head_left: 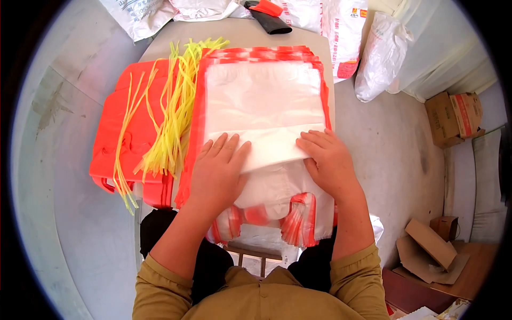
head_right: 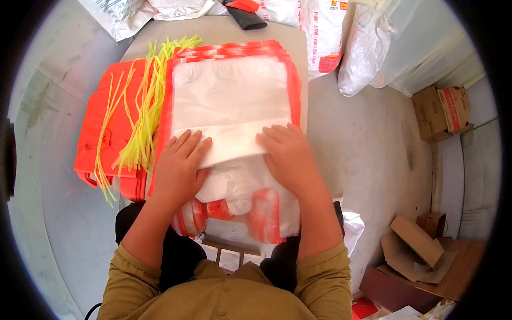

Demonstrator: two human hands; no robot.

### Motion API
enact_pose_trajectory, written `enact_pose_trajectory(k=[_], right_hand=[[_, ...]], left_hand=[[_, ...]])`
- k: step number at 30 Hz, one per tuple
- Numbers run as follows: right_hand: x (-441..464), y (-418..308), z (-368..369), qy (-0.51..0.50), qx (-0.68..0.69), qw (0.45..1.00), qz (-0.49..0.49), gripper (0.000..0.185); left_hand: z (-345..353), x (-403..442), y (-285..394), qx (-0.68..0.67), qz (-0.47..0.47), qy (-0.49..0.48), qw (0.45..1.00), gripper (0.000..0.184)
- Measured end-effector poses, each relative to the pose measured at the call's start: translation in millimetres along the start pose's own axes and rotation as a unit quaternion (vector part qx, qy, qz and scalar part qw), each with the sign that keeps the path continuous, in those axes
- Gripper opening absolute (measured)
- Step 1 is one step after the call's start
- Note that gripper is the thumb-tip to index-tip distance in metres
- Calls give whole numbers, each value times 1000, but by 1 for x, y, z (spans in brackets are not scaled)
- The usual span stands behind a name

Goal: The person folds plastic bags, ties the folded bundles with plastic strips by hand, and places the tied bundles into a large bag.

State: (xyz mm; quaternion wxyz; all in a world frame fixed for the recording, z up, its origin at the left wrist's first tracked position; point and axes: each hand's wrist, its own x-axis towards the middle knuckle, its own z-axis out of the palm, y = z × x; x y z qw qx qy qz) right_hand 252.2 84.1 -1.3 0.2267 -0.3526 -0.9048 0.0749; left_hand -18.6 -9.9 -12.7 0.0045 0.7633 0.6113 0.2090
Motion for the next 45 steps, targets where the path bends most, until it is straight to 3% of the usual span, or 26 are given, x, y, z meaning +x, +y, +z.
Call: enact_pose_trajectory(k=[3, 6, 9, 11, 14, 15, 17, 20, 23, 27, 30, 34, 36, 39, 42, 43, 45], right_hand=[[2, -6, -5, 61, -1, 997, 48, 35], [4, -5, -4, 172, -12, 984, 41, 46], [13, -16, 9, 324, 84, 932, 142, 61], [17, -17, 21, 363, 366, 830, 214, 69], [11, -11, 20, 237, 693, 644, 220, 73], [9, -8, 20, 195, 738, 608, 218, 73], [6, -1, 27, 141, 778, 564, 237, 73], [-8, 2, 49, 119, 790, 572, 185, 65], [6, -19, 33, 78, 786, 564, 243, 67], [16, -33, 29, 48, 725, 577, 373, 77], [17, -39, 29, 14, 663, 666, 342, 84], [14, -37, 42, 1, 585, 741, 330, 73], [15, -34, 36, -62, 542, 760, 354, 65], [12, -32, 36, -48, 530, 769, 353, 52], [9, -41, 21, -5, 613, 723, 320, 48], [10, -42, 20, -10, 589, 739, 326, 46], [12, -41, 18, -14, 538, 772, 338, 43]], left_hand=[[1, 3, 0, -1, -3, 19, 1000, 55], [1, 6, -1, -32, -11, 56, 998, 48], [-5, 8, 0, -102, -21, 81, 991, 44], [-16, 8, 6, -145, -30, 73, 986, 43], [-26, 2, 16, -214, -26, 40, 976, 36], [-26, 0, 18, -297, -66, 12, 953, 34], [-25, -5, 22, -452, -144, -44, 879, 29], [-9, -14, 24, -699, -296, -84, 645, 32], [-1, -14, 25, -787, -419, -136, 432, 52], [-4, -15, 32, -719, -382, -212, 542, 74], [-1, -25, 26, -688, -357, -236, 586, 76], [-19, -25, 25, -651, -339, -283, 617, 76], [-42, -16, 24, -607, -341, -343, 630, 75], [-41, -26, -3, -615, -234, -430, 618, 57], [-50, -35, -37, -626, -174, -476, 592, 34], [-56, -38, -45, -654, -158, -425, 606, 23], [-43, -42, -56, -593, -224, -226, 740, 20]])
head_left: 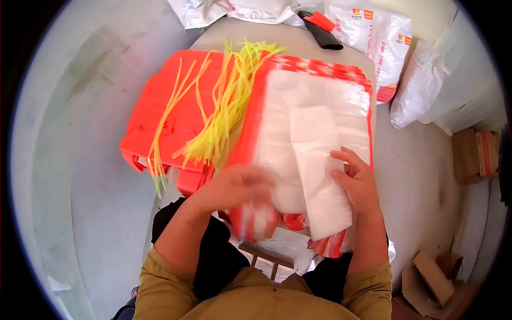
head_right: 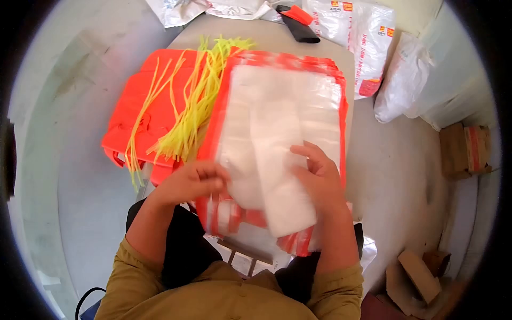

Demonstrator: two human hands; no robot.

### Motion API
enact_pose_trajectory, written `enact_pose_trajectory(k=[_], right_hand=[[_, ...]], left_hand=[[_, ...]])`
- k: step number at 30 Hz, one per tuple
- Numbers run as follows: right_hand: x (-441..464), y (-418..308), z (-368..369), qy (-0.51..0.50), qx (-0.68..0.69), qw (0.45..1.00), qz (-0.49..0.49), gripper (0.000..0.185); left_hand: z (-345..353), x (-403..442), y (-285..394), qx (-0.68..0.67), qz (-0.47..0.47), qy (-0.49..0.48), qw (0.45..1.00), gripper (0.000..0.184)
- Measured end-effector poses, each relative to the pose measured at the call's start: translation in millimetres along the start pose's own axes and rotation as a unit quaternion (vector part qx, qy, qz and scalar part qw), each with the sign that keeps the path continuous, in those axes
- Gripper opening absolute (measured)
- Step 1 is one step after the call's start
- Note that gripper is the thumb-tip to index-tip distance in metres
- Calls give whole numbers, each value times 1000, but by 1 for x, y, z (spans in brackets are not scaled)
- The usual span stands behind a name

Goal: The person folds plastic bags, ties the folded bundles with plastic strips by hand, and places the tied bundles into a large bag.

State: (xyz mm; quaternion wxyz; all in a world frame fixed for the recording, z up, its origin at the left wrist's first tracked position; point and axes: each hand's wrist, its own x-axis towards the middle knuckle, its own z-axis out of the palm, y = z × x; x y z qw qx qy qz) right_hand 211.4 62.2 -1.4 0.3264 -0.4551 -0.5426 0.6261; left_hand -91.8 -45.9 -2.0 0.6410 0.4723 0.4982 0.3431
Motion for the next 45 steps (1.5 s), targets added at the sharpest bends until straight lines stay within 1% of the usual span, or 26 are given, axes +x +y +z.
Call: enact_pose_trajectory(k=[1, 2, 3, 4, 7, 10, 12, 15, 18, 19, 22, 24, 25, 26, 27, 28, 30, 31, 32, 34, 37, 38, 41, 42, 45], right_hand=[[2, 3, -3, -1, -29, 1000, -10, 43], [5, 9, -6, -1, -57, 998, -20, 42], [6, 12, -6, -1, -85, 996, -29, 41], [6, 12, -5, -3, -83, 996, -33, 41], [6, 11, -3, -4, -81, 996, -42, 41], [7, 14, -6, -7, -73, 996, -42, 41], [8, 14, -7, -22, -51, 998, -44, 41], [7, 9, -6, -32, -75, 996, -42, 43], [7, 11, -6, -23, -67, 996, -46, 44], [7, 10, -7, -22, -58, 998, -26, 44], [5, 3, -9, -17, -26, 999, 27, 46], [3, -4, -9, -12, 4, 999, 51, 46], [3, -4, -10, -7, 36, 998, 55, 47], [3, -4, -10, -2, 68, 996, 58, 47], [3, -4, -11, 2, 99, 993, 61, 47], [6, 0, -13, -7, 176, 983, 51, 47], [12, 10, -19, -24, 322, 946, 29, 47], [13, 11, -22, -16, 343, 939, 30, 47], [12, 11, -23, -7, 364, 931, 31, 48], [11, 14, -25, -26, 398, 917, 16, 47], [6, 11, -11, -10, 335, 942, -17, 47], [2, 9, -5, -7, 290, 957, -22, 46], [-4, 19, 5, -50, 101, 991, -74, 48], [-9, 9, 9, -71, 75, 992, -74, 50], [-8, 13, 8, -25, -40, 995, -92, 54]], left_hand=[[-5, 4, -9, 34, 43, 114, 992, 19], [-12, 7, -14, 133, 60, 202, 968, 18], [-21, 10, -18, 230, 75, 286, 927, 18], [-28, 12, -21, 323, 87, 365, 869, 17], [-45, 15, -27, 400, 83, 381, 830, 19], [-45, 20, -37, 471, 65, 355, 804, 21], [-41, 23, -38, 482, 42, 356, 799, 21], [-39, 27, -37, 495, -2, 357, 792, 22], [-39, 28, -33, 501, -37, 346, 792, 25], [-39, 28, -32, 503, -46, 340, 793, 26], [-43, 25, -29, 462, 7, 360, 810, 28], [-44, 26, -29, 292, 32, 373, 880, 34], [-44, 25, -29, 203, 44, 374, 904, 38], [-45, 23, -26, 35, 70, 318, 945, 43], [-45, 20, -21, -135, 92, 250, 954, 48], [-44, 19, -17, -301, 111, 174, 931, 53], [-28, 25, -17, -329, 118, 97, 932, 62], [-16, 30, -17, -344, 121, 58, 929, 67], [-2, 33, -17, -316, 85, 23, 945, 70], [26, 38, -14, -256, 14, -45, 966, 75], [63, 45, -14, -327, -20, -118, 937, 78], [71, 46, -12, -376, -21, -129, 917, 80], [81, 44, 10, -443, -188, -27, 876, 65], [83, 42, 13, -400, -133, 43, 906, 56], [79, 49, 2, -377, -101, 47, 919, 50]])
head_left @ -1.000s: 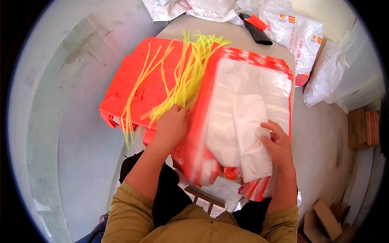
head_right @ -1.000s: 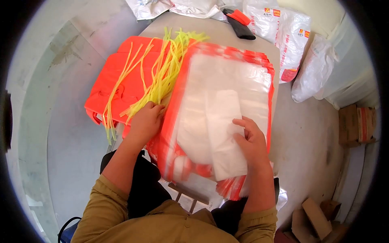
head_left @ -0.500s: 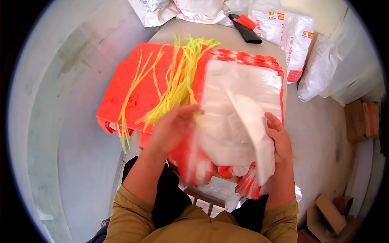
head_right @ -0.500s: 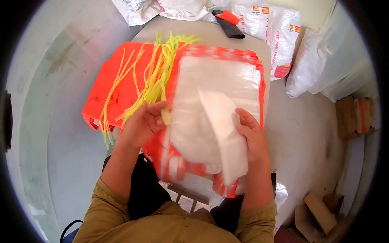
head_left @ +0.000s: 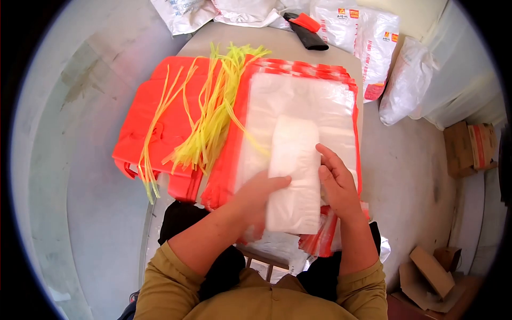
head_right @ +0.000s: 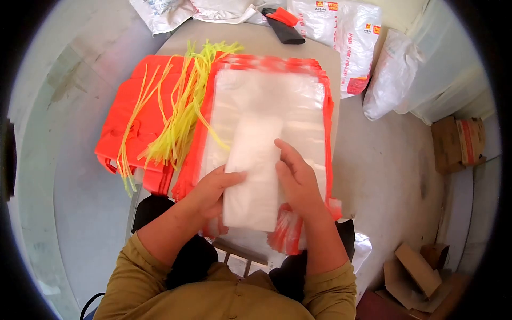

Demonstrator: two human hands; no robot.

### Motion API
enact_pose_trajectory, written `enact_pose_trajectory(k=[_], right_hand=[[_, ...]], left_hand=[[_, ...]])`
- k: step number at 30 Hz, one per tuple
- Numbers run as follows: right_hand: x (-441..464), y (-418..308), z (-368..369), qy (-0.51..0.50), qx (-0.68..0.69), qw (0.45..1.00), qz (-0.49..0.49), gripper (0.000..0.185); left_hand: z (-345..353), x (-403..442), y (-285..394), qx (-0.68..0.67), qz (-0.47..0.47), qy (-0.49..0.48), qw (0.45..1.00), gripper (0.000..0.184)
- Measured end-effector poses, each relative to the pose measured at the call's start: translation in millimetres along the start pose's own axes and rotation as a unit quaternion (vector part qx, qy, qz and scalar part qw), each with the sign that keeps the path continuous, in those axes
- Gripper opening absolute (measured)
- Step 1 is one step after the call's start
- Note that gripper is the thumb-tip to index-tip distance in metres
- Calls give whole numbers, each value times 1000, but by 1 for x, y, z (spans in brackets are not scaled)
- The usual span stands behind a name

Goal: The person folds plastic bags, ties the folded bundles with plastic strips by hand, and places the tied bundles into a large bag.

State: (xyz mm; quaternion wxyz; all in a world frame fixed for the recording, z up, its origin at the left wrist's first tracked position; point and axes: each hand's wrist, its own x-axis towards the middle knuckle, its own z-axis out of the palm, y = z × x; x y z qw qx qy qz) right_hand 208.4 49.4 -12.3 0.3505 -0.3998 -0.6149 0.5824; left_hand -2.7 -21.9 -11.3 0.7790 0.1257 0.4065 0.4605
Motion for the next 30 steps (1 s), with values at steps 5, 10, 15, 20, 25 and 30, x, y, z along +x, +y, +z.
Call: enact_pose_trajectory(k=[5, 10, 15, 20, 25, 30], right_hand=[[-5, -20, -12, -77, -29, 989, 123, 63], [-2, -27, -23, -111, -5, 980, 164, 70], [0, -27, -38, -133, -8, 978, 160, 78], [-4, -26, -41, -139, 13, 981, 135, 77], [-6, -27, -83, -107, -116, 983, 94, 63], [-8, -30, -100, 152, -455, 877, 30, 38]], left_hand=[[-1, -1, 1, -14, -14, 15, 1000, 52], [1, -3, 4, 3, -28, 47, 998, 53], [-6, 0, 0, -15, -9, 5, 1000, 52], [-3, -1, 1, -28, 3, -3, 1000, 52], [3, -2, 3, 47, 35, 32, 998, 65], [11, -18, 7, 232, 170, 35, 957, 80]])
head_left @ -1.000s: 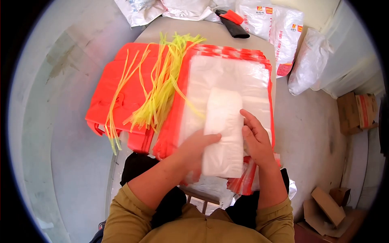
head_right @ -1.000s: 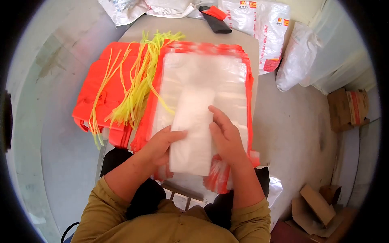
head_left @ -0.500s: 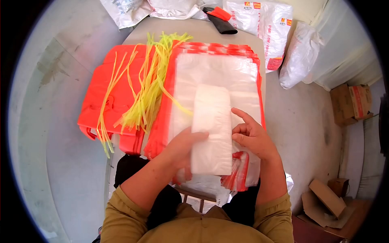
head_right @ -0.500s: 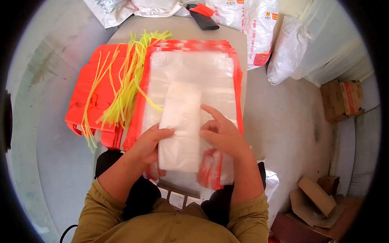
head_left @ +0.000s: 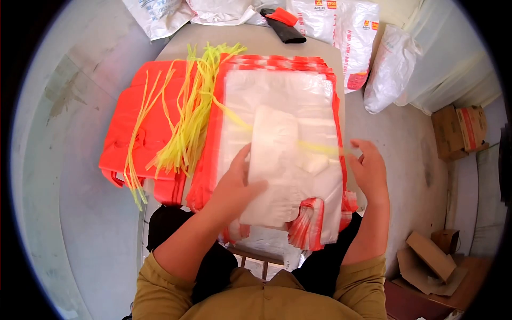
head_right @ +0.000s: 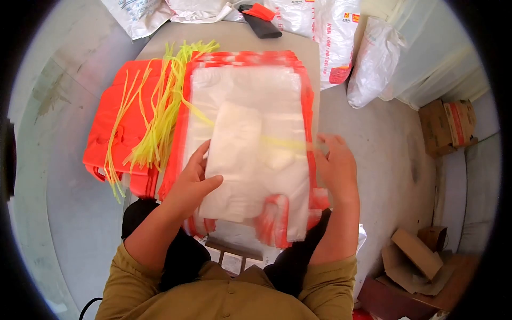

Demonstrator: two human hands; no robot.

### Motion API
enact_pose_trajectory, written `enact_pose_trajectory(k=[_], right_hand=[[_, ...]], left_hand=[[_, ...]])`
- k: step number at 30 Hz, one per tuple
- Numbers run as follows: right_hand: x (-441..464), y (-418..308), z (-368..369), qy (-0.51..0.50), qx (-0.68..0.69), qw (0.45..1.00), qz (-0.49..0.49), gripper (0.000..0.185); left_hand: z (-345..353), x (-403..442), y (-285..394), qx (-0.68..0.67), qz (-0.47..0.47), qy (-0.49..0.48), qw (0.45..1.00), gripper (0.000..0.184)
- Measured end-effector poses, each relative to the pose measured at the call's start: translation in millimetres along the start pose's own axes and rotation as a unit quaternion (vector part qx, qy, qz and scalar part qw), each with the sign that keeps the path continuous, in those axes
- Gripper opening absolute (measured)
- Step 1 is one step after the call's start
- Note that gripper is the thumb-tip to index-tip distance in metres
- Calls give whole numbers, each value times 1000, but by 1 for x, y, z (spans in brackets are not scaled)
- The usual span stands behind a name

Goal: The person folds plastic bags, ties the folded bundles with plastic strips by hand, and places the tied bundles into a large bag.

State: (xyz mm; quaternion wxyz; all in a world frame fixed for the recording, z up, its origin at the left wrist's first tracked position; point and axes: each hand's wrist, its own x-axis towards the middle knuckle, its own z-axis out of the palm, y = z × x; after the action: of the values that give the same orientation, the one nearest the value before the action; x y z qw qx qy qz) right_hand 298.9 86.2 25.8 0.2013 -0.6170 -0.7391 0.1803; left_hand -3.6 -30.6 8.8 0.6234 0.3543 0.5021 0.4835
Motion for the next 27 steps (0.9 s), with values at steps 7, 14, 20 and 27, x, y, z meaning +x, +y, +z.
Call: enact_pose_trajectory(k=[7, 14, 20, 27], right_hand=[[0, -31, 64, 63, -31, 969, -238, 35], [11, -44, 72, 22, -107, 975, -194, 18], [-14, -56, 48, -34, -71, 977, -196, 12], [-20, -50, 46, -19, 1, 983, -183, 13]], left_hand=[[-30, 19, -6, 453, 272, 146, 836, 65], [-44, 59, 0, 558, 290, 150, 763, 54], [-38, 63, -4, 600, 325, 160, 713, 40], [-36, 66, -2, 607, 360, 196, 681, 13]])
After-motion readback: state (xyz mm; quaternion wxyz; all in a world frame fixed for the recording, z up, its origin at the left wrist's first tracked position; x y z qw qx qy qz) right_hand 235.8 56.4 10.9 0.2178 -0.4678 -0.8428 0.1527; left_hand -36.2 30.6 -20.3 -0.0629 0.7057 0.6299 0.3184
